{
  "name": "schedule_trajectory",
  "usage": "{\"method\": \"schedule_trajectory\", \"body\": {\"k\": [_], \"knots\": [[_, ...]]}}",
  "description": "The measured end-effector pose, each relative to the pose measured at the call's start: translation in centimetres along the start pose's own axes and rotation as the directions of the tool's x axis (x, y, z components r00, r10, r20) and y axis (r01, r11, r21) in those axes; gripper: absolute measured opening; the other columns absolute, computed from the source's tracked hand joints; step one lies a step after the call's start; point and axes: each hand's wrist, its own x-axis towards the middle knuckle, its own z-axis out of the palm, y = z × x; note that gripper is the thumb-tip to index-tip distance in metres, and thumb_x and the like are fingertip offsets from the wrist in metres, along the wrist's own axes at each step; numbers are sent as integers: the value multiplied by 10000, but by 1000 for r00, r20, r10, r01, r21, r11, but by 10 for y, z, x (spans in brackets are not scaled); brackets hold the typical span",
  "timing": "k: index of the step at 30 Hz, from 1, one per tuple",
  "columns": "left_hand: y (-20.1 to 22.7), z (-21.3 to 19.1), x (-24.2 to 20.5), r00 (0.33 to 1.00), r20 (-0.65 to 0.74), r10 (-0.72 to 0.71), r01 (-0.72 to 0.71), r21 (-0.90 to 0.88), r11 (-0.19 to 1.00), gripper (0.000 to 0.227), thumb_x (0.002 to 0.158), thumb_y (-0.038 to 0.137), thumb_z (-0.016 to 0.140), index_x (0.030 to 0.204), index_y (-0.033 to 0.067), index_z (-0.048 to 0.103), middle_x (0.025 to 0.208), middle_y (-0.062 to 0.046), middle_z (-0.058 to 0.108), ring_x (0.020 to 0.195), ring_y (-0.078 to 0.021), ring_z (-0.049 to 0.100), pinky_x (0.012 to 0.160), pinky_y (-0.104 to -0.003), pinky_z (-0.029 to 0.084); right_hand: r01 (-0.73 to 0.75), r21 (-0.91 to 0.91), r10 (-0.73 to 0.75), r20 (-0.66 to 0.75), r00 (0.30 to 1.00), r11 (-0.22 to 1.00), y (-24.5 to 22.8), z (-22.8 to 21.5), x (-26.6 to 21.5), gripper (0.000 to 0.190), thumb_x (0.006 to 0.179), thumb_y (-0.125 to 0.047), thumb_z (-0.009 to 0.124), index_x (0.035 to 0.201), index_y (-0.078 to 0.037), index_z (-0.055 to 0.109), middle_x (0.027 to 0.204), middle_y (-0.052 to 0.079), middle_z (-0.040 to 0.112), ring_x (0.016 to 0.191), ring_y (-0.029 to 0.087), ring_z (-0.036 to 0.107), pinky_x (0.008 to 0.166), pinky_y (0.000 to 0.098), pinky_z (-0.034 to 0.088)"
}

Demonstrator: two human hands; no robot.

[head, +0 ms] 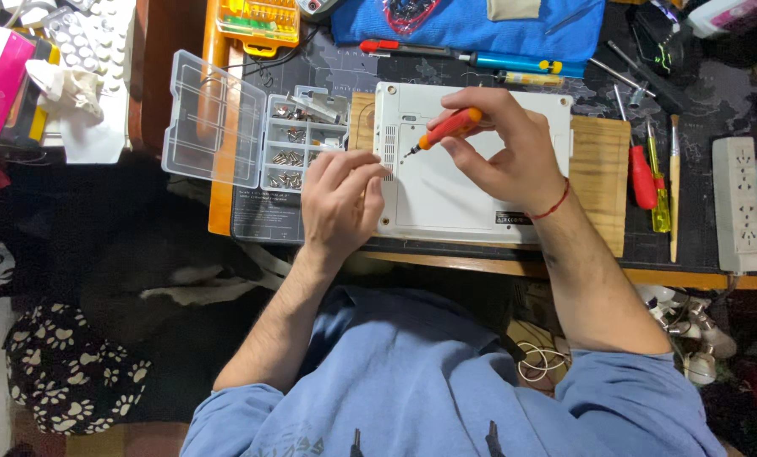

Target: The person uses a screwdriver to fasten screws into the back panel of a white electronic device. They retrieve screws from a compartmentalized case and tighten them into multiple screw holes on the device's casing.

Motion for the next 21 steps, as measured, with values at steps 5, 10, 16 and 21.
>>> {"method": "schedule_trajectory", "body": {"k": [5,10,16,21], "knots": [[0,-2,0,1000,21,19,-19,6,1000,300,1007,250,462,1008,187,755,1068,-14,705,961,-245,649,898,-383,472,-40,34,39,11,999,999,13,3,-5,316,990,-15,712,1268,50,575,1041,206,755,913,354,776,808,407,620],[2,-1,3,999,47,6,-5,-24,1000,321,1012,265,440,1026,181,749,1065,-6,712,985,-238,646,949,-386,446,-89,31,89,6,996,996,19,7,-10,314,987,-32,723,1255,45,578,1036,200,757,902,339,777,798,393,622],[1,1,1,999,49,-7,8,-27,1000,324,1011,277,441,1040,187,751,1080,6,720,996,-235,647,965,-398,436,-99,25,99,12,995,995,19,7,-10,317,988,-34,724,1259,48,582,1041,210,749,916,357,774,796,401,621],[0,1,0,998,57,-12,15,-42,999,328,1016,286,442,1037,182,752,1076,-10,717,1002,-251,647,965,-409,431,-98,10,97,23,995,995,19,8,-9,323,987,-26,721,1267,48,577,1041,219,748,911,379,772,791,415,623]]}}
